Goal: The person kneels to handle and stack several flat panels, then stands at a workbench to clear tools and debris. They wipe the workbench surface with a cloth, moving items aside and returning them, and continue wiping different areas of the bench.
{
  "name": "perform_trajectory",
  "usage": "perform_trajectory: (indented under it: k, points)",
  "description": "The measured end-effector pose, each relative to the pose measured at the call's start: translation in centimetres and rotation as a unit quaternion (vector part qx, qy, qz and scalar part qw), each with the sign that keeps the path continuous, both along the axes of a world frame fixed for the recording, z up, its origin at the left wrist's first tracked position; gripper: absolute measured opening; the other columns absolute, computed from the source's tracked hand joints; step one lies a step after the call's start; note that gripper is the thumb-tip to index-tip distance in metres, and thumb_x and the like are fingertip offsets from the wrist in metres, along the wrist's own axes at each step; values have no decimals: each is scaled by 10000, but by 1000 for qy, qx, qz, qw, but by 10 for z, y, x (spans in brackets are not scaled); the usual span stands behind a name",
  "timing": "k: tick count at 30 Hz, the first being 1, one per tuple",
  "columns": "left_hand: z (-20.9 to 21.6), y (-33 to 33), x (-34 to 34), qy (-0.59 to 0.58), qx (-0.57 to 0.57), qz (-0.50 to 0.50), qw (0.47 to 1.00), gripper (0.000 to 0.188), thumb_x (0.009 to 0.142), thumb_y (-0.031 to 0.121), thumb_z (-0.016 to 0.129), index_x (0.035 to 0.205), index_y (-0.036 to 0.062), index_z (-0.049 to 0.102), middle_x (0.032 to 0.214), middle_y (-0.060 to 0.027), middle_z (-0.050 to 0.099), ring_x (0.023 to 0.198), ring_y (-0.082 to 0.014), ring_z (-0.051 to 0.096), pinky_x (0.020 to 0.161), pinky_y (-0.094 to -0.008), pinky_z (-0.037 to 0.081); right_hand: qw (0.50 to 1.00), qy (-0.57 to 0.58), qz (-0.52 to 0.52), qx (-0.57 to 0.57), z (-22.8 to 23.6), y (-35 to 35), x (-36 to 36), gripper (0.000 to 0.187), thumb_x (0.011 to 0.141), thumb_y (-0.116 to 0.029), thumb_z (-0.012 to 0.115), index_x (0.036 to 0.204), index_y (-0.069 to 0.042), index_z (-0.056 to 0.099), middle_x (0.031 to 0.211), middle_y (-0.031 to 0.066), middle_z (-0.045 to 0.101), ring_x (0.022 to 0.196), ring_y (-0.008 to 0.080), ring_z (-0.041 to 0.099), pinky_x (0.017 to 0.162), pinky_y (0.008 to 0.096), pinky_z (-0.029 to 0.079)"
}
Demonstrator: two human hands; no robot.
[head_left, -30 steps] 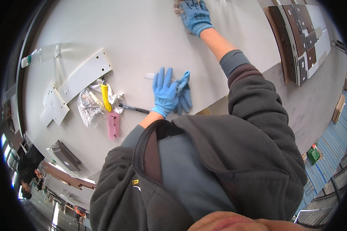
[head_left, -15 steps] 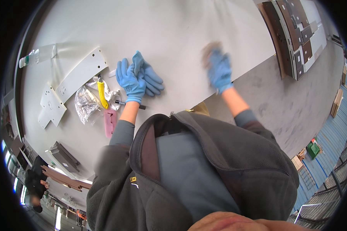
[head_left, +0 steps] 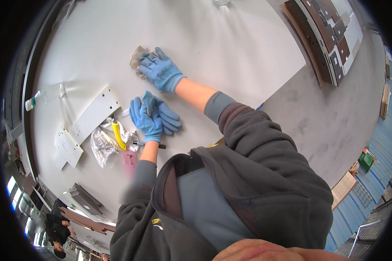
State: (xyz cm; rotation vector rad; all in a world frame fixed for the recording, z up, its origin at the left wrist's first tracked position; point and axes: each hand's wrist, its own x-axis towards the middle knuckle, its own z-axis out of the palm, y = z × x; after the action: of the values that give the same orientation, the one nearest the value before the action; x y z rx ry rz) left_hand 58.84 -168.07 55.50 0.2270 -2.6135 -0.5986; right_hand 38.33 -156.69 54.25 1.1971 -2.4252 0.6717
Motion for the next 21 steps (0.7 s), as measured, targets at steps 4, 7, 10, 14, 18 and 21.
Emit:
perform_trajectory:
  k: [4, 7, 10, 14, 18, 21]
  points:
    - [4, 3, 0, -2, 14, 11, 1000, 431, 915, 174, 739, 1343, 129, 728, 1502, -175, 647, 1431, -451, 545, 1223, -552, 387, 979, -73, -144, 124, 15, 93, -60, 258, 999, -204, 585, 1219, -104, 673, 1263, 162, 680, 1182, 319, 666, 1102, 568, 453]
    - [6, 4, -1, -5, 22, 14, 1000, 430, 912, 169, 740, 1339, 126, 729, 1508, -176, 644, 1440, -452, 538, 1227, -556, 384, 934, -88, -332, 94, 30, 257, -108, 217, 997, -175, 548, 1146, -68, 664, 1134, 187, 694, 1042, 404, 658, 927, 515, 502]
    - [7, 4, -2, -19, 14, 14, 1000, 360, 913, 193, 739, 1254, 92, 682, 1504, -200, 639, 1434, -483, 537, 1228, -580, 379, 884, -43, -466, 7, 23, 401, -110, 304, 1078, -305, 507, 1185, -87, 690, 1175, 178, 706, 1106, 406, 681, 1033, 535, 504]
    - [7, 5, -2, -28, 1, 17, 999, 334, 920, 206, 730, 1218, 75, 650, 1498, -217, 637, 1425, -505, 539, 1226, -601, 378, 841, 95, -531, 45, -3, 410, -114, 297, 1077, -344, 563, 1154, -83, 683, 1167, 164, 702, 1119, 365, 681, 1023, 501, 529]
    - [6, 6, -4, -13, 4, 16, 1000, 347, 920, 208, 732, 1233, 80, 655, 1503, -214, 632, 1433, -499, 533, 1231, -596, 371, 947, -35, -318, -3, 9, 251, -102, 170, 974, -175, 617, 1106, -76, 659, 1099, 180, 673, 1046, 377, 645, 915, 503, 507]
    - [8, 6, -4, -10, 1, 9, 1000, 355, 913, 210, 733, 1241, 86, 676, 1513, -208, 624, 1440, -489, 527, 1241, -586, 362, 962, -102, -175, 183, 10, 138, -43, 391, 1023, -315, 573, 1343, -108, 659, 1457, 160, 636, 1374, 358, 587, 1243, 573, 358]
